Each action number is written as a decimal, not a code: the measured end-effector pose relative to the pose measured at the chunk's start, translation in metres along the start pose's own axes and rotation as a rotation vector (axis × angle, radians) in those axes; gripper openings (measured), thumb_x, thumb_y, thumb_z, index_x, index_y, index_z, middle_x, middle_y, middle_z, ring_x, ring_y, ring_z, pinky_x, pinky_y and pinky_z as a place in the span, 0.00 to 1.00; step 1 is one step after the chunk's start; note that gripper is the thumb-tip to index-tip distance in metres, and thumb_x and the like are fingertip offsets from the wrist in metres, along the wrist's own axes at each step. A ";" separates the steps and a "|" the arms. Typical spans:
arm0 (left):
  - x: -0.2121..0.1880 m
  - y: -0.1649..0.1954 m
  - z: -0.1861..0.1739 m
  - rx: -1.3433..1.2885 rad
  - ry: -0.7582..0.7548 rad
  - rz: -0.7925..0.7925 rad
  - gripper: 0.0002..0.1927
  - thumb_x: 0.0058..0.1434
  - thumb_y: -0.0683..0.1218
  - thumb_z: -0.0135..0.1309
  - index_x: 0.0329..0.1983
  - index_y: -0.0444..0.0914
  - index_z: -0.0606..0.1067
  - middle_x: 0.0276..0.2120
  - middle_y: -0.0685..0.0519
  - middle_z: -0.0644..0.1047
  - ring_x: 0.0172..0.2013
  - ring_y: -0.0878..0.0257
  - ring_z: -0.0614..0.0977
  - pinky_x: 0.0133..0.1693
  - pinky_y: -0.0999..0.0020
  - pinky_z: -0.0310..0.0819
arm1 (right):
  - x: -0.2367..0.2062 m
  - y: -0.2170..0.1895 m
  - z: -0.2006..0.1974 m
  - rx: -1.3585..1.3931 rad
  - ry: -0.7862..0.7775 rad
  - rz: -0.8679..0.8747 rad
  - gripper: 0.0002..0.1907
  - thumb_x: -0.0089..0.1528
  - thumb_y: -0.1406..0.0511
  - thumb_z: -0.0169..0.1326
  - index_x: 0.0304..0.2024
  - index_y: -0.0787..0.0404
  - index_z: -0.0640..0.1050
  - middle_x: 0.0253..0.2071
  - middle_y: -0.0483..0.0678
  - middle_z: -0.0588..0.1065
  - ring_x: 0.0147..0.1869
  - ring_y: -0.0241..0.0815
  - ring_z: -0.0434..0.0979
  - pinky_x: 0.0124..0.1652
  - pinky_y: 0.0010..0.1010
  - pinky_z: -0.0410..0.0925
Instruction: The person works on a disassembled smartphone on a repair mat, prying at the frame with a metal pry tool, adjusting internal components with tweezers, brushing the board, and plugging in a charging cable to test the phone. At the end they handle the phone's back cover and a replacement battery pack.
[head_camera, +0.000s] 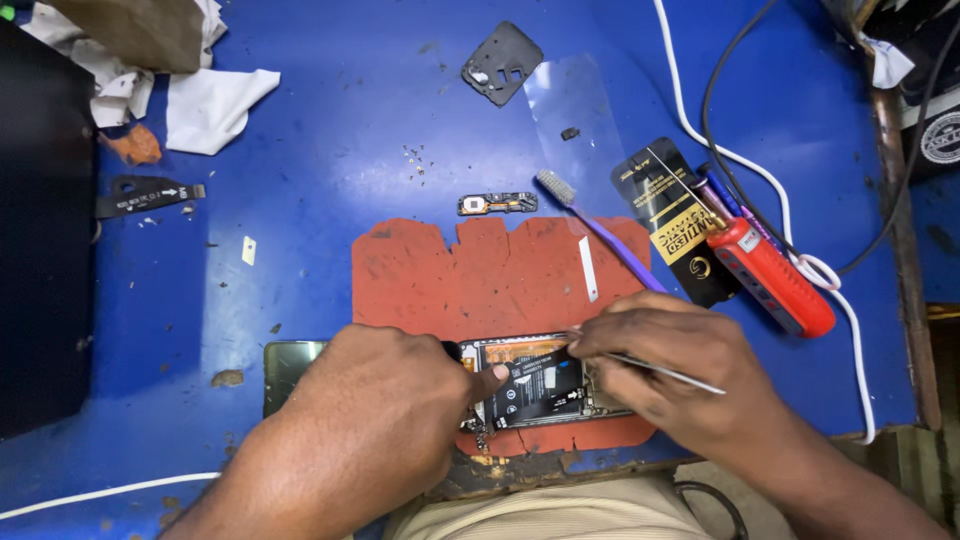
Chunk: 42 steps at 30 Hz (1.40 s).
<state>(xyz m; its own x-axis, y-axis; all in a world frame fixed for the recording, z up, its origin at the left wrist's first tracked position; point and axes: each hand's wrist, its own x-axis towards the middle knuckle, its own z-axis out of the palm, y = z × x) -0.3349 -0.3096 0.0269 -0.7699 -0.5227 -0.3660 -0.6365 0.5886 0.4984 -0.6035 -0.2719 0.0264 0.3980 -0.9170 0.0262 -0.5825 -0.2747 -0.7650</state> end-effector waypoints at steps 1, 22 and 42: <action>0.001 0.000 0.000 0.007 -0.022 -0.006 0.22 0.50 0.44 0.57 0.50 0.51 0.82 0.29 0.50 0.82 0.34 0.51 0.85 0.34 0.51 0.76 | -0.003 0.003 -0.002 -0.018 0.016 -0.011 0.11 0.54 0.72 0.61 0.40 0.64 0.83 0.40 0.49 0.83 0.46 0.43 0.86 0.44 0.31 0.76; 0.012 0.032 -0.003 0.046 -0.092 -0.059 0.19 0.51 0.45 0.57 0.46 0.52 0.83 0.25 0.51 0.81 0.31 0.51 0.84 0.32 0.50 0.75 | -0.044 0.025 -0.023 -0.027 0.091 -0.036 0.09 0.53 0.73 0.61 0.37 0.66 0.81 0.37 0.48 0.82 0.43 0.43 0.85 0.43 0.31 0.76; 0.013 0.030 0.003 0.002 -0.071 -0.078 0.23 0.50 0.45 0.57 0.51 0.54 0.83 0.26 0.50 0.82 0.32 0.51 0.84 0.35 0.51 0.75 | -0.063 0.034 -0.035 -0.084 0.183 0.058 0.10 0.52 0.72 0.62 0.37 0.65 0.81 0.37 0.48 0.82 0.43 0.43 0.84 0.43 0.32 0.75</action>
<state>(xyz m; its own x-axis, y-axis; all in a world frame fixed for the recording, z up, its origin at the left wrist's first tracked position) -0.3643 -0.2968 0.0352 -0.7195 -0.5220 -0.4581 -0.6945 0.5491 0.4650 -0.6731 -0.2339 0.0211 0.2311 -0.9671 0.1064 -0.6608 -0.2362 -0.7124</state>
